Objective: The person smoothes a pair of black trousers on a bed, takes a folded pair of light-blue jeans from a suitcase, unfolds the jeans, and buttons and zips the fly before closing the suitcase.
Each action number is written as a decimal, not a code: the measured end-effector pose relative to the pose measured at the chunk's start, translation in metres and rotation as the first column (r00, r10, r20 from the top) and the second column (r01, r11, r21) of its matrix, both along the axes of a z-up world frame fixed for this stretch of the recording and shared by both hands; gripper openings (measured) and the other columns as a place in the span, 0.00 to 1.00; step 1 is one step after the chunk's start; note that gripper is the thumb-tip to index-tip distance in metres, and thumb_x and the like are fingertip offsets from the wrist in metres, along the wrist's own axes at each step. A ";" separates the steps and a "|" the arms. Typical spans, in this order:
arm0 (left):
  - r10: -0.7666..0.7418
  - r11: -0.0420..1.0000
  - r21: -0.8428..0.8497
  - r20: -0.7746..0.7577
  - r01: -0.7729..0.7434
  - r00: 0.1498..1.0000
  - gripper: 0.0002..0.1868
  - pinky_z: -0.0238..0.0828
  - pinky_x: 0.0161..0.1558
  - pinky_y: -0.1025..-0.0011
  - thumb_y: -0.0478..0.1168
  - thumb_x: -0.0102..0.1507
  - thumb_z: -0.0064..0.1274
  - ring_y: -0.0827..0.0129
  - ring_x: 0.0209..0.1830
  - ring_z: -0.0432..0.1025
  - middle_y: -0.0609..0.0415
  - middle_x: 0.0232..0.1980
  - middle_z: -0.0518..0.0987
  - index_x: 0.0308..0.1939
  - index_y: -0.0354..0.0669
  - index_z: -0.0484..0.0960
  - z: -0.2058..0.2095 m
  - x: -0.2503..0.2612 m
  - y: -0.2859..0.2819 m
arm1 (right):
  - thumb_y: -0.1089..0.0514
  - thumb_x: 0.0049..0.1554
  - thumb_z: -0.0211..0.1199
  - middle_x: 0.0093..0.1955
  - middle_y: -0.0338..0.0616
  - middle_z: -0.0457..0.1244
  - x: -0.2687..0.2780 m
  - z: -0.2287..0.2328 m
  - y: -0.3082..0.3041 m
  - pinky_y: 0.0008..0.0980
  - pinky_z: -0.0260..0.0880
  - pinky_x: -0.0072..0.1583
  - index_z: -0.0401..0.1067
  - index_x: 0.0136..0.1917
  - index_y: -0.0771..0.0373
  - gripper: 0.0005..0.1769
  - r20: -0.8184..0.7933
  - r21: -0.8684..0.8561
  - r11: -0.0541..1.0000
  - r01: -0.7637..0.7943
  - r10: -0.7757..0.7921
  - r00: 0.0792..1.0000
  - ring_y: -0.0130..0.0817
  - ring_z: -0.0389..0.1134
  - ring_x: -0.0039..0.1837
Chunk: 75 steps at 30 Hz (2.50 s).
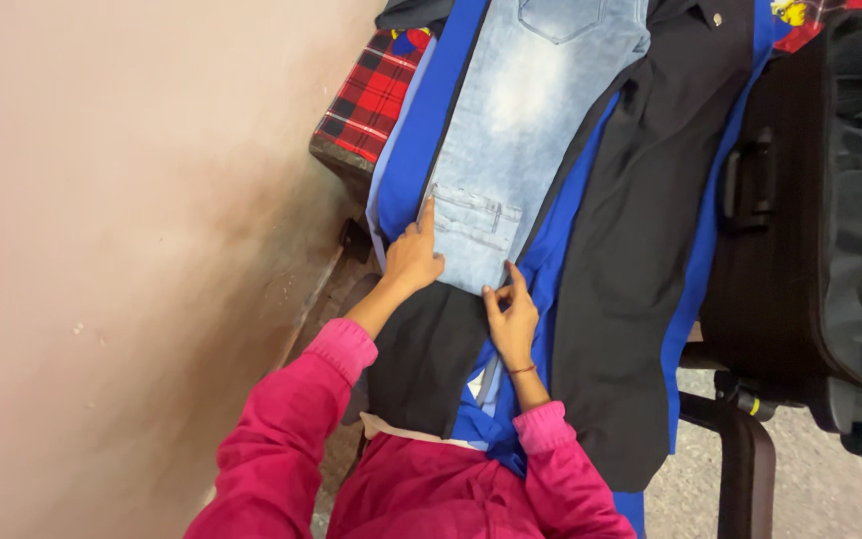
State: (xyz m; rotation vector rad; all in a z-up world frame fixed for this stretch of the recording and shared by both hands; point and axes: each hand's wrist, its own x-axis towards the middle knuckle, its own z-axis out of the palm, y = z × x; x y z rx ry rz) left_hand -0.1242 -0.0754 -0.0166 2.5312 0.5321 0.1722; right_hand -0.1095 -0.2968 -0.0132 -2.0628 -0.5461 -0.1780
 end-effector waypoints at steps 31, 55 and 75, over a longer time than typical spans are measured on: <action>-0.491 0.869 0.194 0.220 0.456 0.843 0.10 0.68 0.55 0.54 0.30 0.49 0.52 0.53 0.43 0.76 0.50 0.31 0.80 0.29 0.49 0.83 0.100 -0.117 -0.039 | 0.64 0.44 0.72 0.71 0.53 0.63 -0.017 0.019 -0.030 0.45 0.62 0.68 0.79 0.53 0.58 0.21 0.217 -0.068 0.911 -0.407 0.411 0.885 0.57 0.64 0.69; -0.534 0.841 -0.055 -0.252 0.539 0.807 0.15 0.71 0.51 0.58 0.28 0.48 0.56 0.54 0.53 0.75 0.53 0.43 0.82 0.32 0.56 0.85 0.033 -0.127 -0.018 | 0.70 0.53 0.59 0.66 0.50 0.67 -0.084 0.042 -0.057 0.37 0.69 0.64 0.75 0.55 0.64 0.16 -0.103 -0.003 0.898 -0.440 0.437 0.893 0.49 0.69 0.67; 0.352 0.426 -0.900 0.067 -0.096 0.933 0.11 0.62 0.49 0.75 0.29 0.57 0.53 0.74 0.45 0.69 0.60 0.41 0.78 0.42 0.44 0.82 0.009 -0.093 -0.036 | 0.65 0.64 0.51 0.44 0.47 0.71 -0.030 -0.044 -0.074 0.25 0.71 0.47 0.78 0.57 0.65 0.15 -0.521 0.409 0.905 -0.114 0.334 0.786 0.26 0.70 0.43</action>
